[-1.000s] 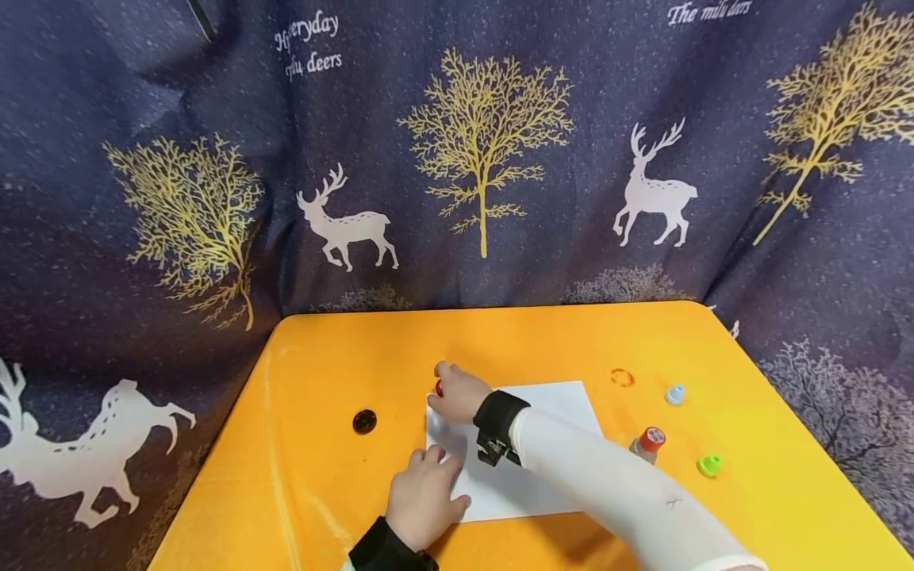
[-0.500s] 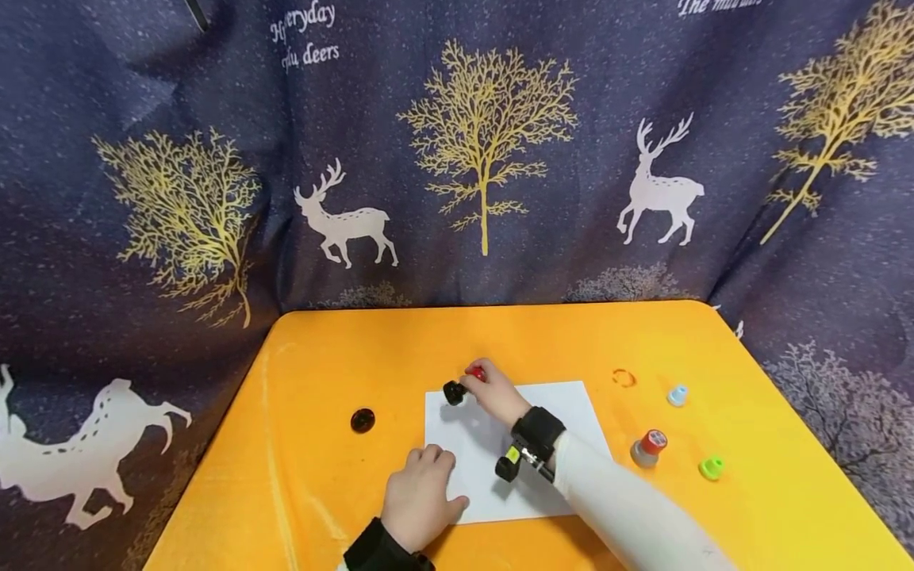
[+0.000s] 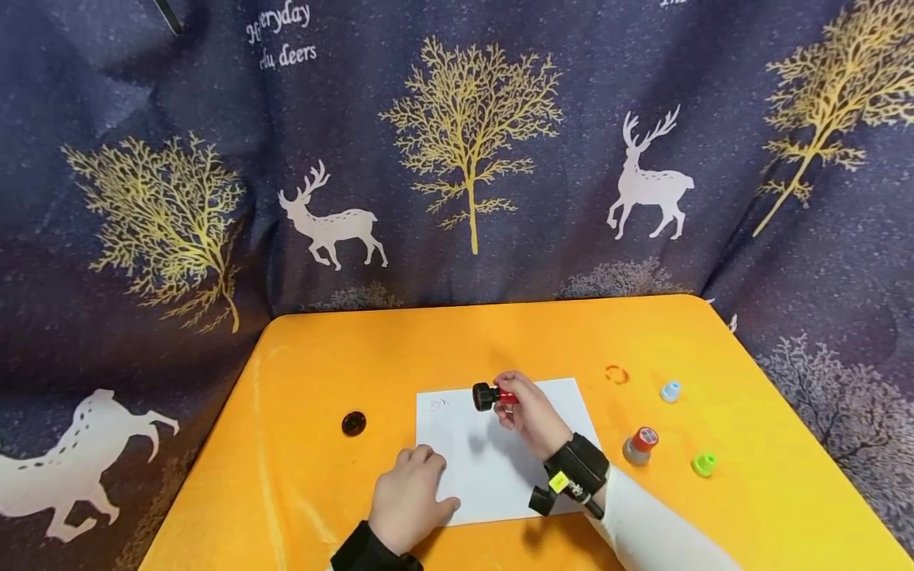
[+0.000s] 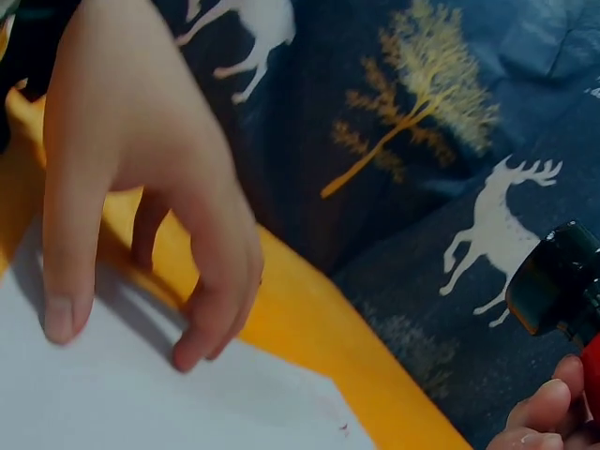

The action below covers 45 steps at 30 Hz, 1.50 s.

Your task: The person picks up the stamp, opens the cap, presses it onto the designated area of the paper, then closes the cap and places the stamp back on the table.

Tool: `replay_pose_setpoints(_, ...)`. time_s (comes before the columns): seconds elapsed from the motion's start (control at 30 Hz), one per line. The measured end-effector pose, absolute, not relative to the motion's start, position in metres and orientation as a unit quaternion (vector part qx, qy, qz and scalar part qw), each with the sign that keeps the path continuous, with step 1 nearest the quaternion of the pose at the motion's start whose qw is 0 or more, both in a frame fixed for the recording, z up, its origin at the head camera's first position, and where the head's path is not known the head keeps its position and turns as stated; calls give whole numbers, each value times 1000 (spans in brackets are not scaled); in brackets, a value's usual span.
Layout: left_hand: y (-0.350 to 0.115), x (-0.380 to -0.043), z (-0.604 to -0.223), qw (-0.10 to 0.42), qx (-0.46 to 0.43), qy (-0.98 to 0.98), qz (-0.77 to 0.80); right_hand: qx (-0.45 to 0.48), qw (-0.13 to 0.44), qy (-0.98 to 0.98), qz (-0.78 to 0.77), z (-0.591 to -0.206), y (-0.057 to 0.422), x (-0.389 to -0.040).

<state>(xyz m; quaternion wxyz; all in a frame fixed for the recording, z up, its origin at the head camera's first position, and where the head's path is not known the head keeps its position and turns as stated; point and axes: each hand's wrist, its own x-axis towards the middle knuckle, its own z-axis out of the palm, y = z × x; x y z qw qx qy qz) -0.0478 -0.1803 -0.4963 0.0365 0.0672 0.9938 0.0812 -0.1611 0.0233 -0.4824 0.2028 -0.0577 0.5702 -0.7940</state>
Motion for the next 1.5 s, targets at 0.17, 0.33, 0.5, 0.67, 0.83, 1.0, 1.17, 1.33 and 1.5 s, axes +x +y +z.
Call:
replay_pose_setpoints(0.17, -184, -50, -495, 31, 75, 993, 90, -59, 214, 548, -807, -475, 29, -157)
replay_pose_setpoints(0.33, -191, -56, -492, 17, 70, 990, 125, -62, 206, 546, -810, -468, 31, -158)
replay_pose_setpoints(0.5, -210, -71, -490, -2, 47, 981, 190, -65, 205, 544, -811, -465, 34, -158)
replay_pose_setpoints(0.67, -248, -88, -489, -59, 4, 973, 222, -59, 206, 545, -811, -465, 36, -159)
replay_pose_setpoints(0.83, -288, -94, -487, -54, -71, 972, 216, -49, 206, 546, -811, -466, 37, -159)
replay_pose_setpoints(1.0, -309, -94, -492, 27, -101, 970, 218, -41, 205, 542, -814, -467, 39, -158)
replay_pose_setpoints(1.17, -315, -99, -498, 46, -103, 971, 212, -45, 203, 542, -814, -466, 41, -159)
replay_pose_setpoints(1.33, -312, -104, -498, 30, -99, 973, 205, -48, 201, 541, -815, -467, 43, -161)
replay_pose_setpoints(1.5, -293, -105, -492, -20, -74, 973, 218, -55, 203, 547, -810, -467, 46, -163)
